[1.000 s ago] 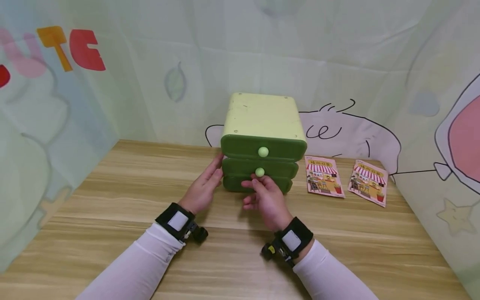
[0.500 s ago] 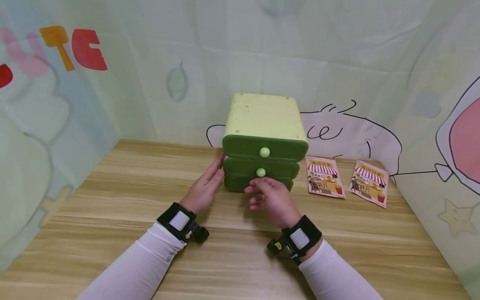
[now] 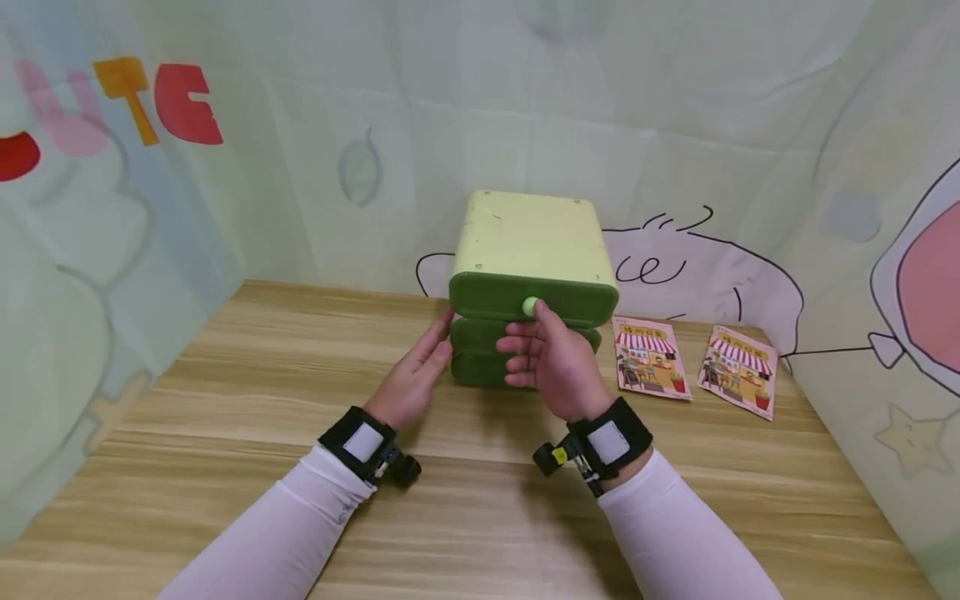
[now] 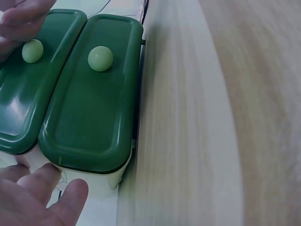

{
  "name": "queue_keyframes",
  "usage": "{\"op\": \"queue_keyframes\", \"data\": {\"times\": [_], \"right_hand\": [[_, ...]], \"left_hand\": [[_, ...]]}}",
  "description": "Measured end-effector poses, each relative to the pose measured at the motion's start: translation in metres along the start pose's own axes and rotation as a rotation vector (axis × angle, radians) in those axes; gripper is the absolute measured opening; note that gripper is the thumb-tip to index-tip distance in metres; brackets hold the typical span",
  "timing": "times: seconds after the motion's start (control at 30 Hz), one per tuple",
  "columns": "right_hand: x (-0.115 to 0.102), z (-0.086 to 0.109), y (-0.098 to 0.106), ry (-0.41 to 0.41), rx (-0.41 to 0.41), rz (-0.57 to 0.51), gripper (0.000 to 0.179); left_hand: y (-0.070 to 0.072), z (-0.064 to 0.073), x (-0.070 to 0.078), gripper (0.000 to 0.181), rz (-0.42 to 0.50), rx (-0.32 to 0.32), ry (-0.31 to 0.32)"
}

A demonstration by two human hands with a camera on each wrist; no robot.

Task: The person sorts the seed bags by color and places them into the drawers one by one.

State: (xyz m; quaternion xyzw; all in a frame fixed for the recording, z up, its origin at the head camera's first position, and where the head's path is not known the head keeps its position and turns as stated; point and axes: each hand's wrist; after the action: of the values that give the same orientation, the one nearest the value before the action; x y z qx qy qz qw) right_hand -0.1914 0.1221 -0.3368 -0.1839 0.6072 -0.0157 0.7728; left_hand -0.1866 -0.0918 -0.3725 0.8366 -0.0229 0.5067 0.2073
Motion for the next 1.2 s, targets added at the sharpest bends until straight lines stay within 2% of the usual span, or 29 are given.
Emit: {"op": "queue_keyframes", "data": {"times": [0.17, 0.43, 0.67, 0.73, 0.93, 1.07, 1.2], "right_hand": [[-0.007, -0.002, 0.0, -0.005, -0.008, -0.022, 0.067], [-0.01, -0.005, -0.003, 0.038, -0.02, -0.033, 0.067], [-0.005, -0.005, -0.007, 0.062, 0.016, -0.053, 0.06], [-0.004, -0.005, -0.007, 0.068, 0.025, -0.063, 0.059], [-0.002, -0.005, -0.007, 0.079, 0.011, -0.074, 0.055], [-0.001, -0.005, -0.006, 0.086, 0.001, -0.09, 0.052], [-0.001, -0.005, -0.006, 0.089, 0.001, -0.094, 0.051]], "left_hand": [[0.0, 0.001, 0.0, 0.049, -0.006, -0.01, 0.007], [0.001, 0.001, -0.002, 0.049, -0.012, -0.009, 0.003], [0.0, -0.004, -0.038, 0.049, -0.006, 0.006, 0.0], [0.0, -0.005, -0.042, 0.048, -0.016, 0.011, -0.01], [-0.001, -0.005, -0.043, 0.047, -0.032, 0.023, -0.039], [-0.001, -0.005, -0.041, 0.048, -0.037, 0.021, -0.036], [-0.001, -0.004, -0.032, 0.048, -0.027, 0.012, -0.023]]}}
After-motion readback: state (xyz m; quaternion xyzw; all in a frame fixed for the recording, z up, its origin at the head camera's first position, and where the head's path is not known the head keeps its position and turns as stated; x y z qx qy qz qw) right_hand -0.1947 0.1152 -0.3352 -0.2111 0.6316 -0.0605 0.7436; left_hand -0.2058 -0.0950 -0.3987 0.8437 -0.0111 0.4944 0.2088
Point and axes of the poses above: each hand's wrist, its own z-axis away from the middle knuckle, its own y-axis out of the back of the hand, x = y × z, and after that the axes turned 6 degrees about -y, right-handed
